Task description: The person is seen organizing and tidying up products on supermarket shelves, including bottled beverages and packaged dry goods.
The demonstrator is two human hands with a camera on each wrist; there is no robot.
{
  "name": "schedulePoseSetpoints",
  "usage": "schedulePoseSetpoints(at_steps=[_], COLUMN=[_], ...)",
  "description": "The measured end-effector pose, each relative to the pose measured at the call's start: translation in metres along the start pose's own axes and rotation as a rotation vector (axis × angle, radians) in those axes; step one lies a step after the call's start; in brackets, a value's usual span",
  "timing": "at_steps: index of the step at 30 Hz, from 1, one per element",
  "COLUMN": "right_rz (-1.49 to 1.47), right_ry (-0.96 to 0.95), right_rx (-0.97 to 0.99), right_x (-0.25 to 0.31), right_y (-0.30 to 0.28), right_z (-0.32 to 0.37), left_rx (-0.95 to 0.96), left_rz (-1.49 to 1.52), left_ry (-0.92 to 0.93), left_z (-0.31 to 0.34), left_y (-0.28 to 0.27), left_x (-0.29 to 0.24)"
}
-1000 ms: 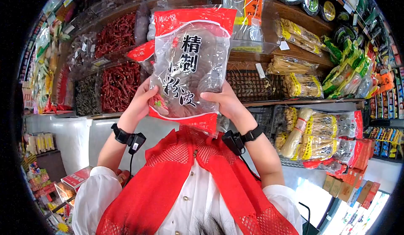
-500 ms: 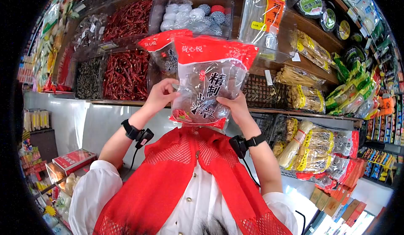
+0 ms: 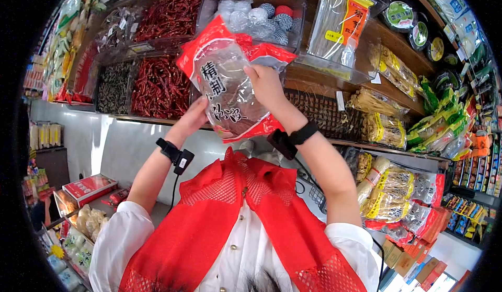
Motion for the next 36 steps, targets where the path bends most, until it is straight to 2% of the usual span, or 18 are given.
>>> schedulePoseSetpoints(at_steps=[1, 6, 9, 12, 14, 15, 16, 18, 19, 20, 23, 24, 25, 30, 31, 32, 34, 36], right_rz=[-0.049, -0.086, -0.109, -0.093, 0.262, 0.456, 0.459, 0.37, 0.384, 0.385, 0.709, 0.71, 0.667, 0.249, 0.06, 0.062, 0.061, 0.075], right_ry=[-0.159, -0.205, -0.219, -0.136, 0.017, -0.088, -0.088, -0.445, -0.464, -0.462, -0.184, -0.183, -0.147, -0.12, 0.015, 0.013, -0.22, -0.217], right_rx=[-0.046, 0.082, 0.142, 0.191, 0.229, 0.203, 0.201, 0.066, 0.036, 0.035, 0.167, 0.165, 0.133, 0.189, 0.43, 0.432, 0.364, 0.296], right_x=[0.017, 0.051, 0.063, 0.059, 0.028, 0.032, 0.028, 0.083, 0.094, 0.093, 0.062, 0.065, 0.069, 0.06, 0.048, 0.046, 0.063, 0.07], right_y=[-0.002, 0.004, 0.0, -0.007, -0.007, -0.008, -0.009, -0.018, -0.018, -0.019, -0.022, -0.021, -0.02, -0.022, -0.01, -0.012, -0.016, -0.023], right_z=[-0.001, -0.002, 0.005, 0.021, 0.026, 0.022, 0.024, 0.043, 0.048, 0.048, 0.033, 0.036, 0.04, 0.027, 0.029, 0.031, 0.043, 0.047], left_rx=[0.022, 0.107, -0.063, -0.027, -0.103, -0.108, -0.113, -0.093, -0.053, -0.014, 0.057, 0.075, 0.018, -0.02, -0.115, -0.208, -0.207, -0.106], left_rz=[0.088, 0.27, 0.426, 0.589, 0.571, 0.55, 0.53, 0.493, 0.552, 0.61, 0.526, 0.475, 0.509, 0.657, 0.446, 0.234, 0.207, 0.291], left_ry=[0.003, 0.078, 0.091, -0.007, -0.016, -0.023, -0.029, -0.007, 0.0, 0.005, -0.012, -0.027, -0.172, -0.166, -0.207, -0.245, -0.166, 0.047], left_z=[-0.002, -0.004, -0.006, -0.012, -0.013, -0.016, -0.019, -0.024, -0.025, -0.025, -0.019, -0.015, -0.006, -0.024, -0.026, -0.026, -0.01, -0.008], left_y=[0.001, 0.024, 0.019, 0.026, 0.029, 0.031, 0.033, 0.039, 0.045, 0.05, 0.053, 0.056, 0.057, 0.037, 0.02, 0.006, 0.029, 0.041], left_x=[0.013, 0.027, 0.02, 0.013, 0.008, 0.007, 0.006, 0.006, 0.005, 0.004, 0.007, 0.01, 0.027, 0.032, 0.039, 0.044, 0.013, -0.012])
Point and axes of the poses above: each hand's wrist, its own z-axis away from the middle knuckle, its own y-axis out of the palm, x = y × z, the point moved 9 cm from there along -z, towards the middle knuckle, and after that the axes turned 6 degrees about -z, right-handed, at the moved point
